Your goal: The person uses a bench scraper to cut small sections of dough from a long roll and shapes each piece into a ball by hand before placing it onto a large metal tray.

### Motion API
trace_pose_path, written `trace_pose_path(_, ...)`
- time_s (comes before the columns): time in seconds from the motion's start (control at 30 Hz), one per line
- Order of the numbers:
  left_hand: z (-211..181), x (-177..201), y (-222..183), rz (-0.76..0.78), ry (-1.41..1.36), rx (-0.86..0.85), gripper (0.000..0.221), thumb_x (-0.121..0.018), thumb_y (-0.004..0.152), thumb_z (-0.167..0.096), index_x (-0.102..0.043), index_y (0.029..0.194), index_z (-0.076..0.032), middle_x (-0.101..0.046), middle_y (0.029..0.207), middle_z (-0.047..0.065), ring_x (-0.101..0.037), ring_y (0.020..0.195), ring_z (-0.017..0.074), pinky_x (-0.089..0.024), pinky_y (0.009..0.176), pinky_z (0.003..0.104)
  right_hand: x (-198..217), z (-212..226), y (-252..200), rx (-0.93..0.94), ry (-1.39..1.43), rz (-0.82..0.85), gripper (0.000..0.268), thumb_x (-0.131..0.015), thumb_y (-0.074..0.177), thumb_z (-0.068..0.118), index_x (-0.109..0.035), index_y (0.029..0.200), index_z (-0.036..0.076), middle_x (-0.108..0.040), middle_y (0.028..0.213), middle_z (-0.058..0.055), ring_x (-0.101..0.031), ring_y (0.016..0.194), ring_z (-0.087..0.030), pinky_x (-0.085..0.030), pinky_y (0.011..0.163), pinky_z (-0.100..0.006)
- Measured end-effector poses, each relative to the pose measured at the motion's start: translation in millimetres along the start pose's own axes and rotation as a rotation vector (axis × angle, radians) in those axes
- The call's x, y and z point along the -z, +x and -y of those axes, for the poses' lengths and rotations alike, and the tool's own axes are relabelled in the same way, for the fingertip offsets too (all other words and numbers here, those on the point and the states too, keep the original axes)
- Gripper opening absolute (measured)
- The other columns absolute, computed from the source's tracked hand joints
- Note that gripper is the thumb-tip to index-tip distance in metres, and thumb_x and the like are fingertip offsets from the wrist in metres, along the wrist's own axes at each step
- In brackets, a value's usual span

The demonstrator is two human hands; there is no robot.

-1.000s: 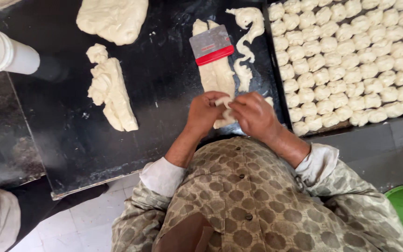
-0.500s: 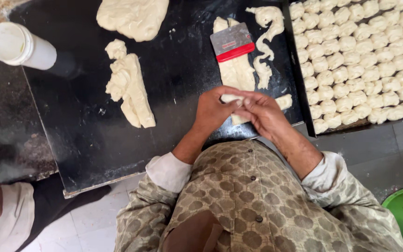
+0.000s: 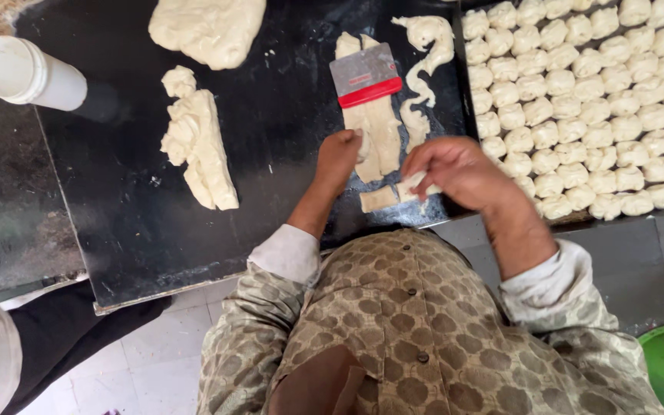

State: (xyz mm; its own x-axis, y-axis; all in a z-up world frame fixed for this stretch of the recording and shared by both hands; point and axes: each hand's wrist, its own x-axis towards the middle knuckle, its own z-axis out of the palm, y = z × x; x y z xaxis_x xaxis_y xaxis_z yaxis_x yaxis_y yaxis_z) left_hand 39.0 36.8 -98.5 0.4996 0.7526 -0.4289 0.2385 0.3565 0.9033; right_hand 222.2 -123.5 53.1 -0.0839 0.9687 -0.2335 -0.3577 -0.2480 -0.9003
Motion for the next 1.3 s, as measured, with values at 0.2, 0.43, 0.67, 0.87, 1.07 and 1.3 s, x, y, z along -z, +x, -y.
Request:
trace_pose_path(0.2,-52,-8,-36,0.135,0.286,-0.491,0.056,-0.079,0.083,-0.01,-0.06,0.134,-0.002,-0.076,0.111,0.012,-0.075,0.097,0.0225,-0.057,0.082,0.036,45,-32,31,0.377,-0.548,-0.465,0.047,-0.051,0.111,0.041,-0.074,0.107,0.0,-0.07,0.093,-0.014,-0.07,0.082,-0.03,-0.059,0.078,-0.04)
trace_pose_path(0.43,-111,-14,-81,-0.045,0.576,-0.802,0.063,-0.082,0.072,-0.005,-0.06,0.132,-0.004,-0.077,0.106,0.013,-0.069,0.1,0.0378,-0.054,0.085,0.044,-32,20,48,-0.055,-0.992,-0.654,0.024,-0.078,0.093,0.024,-0.073,0.092,0.0,-0.071,0.08,-0.017,-0.072,0.073,-0.029,-0.054,0.068,-0.039)
trace_pose_path(0.67,-70,12,-45,0.28,-0.441,0.034,0.038,-0.066,0.086,-0.002,-0.061,0.122,0.006,-0.072,0.106,0.018,-0.075,0.088,0.0343,-0.064,0.073,0.045,-82,3,30,0.868,-1.437,-0.411,0.027,-0.082,0.083,0.005,-0.074,0.107,-0.003,-0.067,0.107,-0.016,-0.066,0.098,-0.034,-0.055,0.083,-0.043)
trace_pose_path(0.87,-70,11,-46,0.329,-0.507,0.205,0.033,-0.06,0.091,0.002,-0.063,0.123,0.004,-0.067,0.113,0.027,-0.073,0.089,0.0328,-0.063,0.078,0.046,-80,-9,29,0.87,-1.536,-0.448,0.035,-0.081,0.08,-0.002,-0.068,0.11,0.008,-0.066,0.116,-0.011,-0.065,0.108,-0.032,-0.054,0.089,-0.046)
trace_pose_path(1.07,-71,-8,-39,0.39,-0.28,-0.238,0.032,-0.06,0.082,0.013,-0.075,0.11,0.008,-0.06,0.145,0.013,-0.067,0.118,0.0223,-0.057,0.094,0.035,-41,-18,21,0.558,-1.26,-0.56,0.045,-0.082,0.079,0.0,-0.067,0.122,-0.001,-0.065,0.119,-0.016,-0.062,0.11,-0.038,-0.053,0.092,-0.047)
trace_pose_path(1.3,-70,-7,-32,0.066,-0.256,0.028,0.025,-0.069,0.088,0.0,-0.07,0.113,0.003,-0.073,0.118,0.013,-0.071,0.103,0.0215,-0.058,0.09,0.033,133,57,-34,0.625,-0.695,-0.913,0.05,-0.079,0.094,-0.012,-0.059,0.137,0.003,-0.062,0.134,-0.001,-0.054,0.091,-0.006,-0.05,0.08,-0.02)
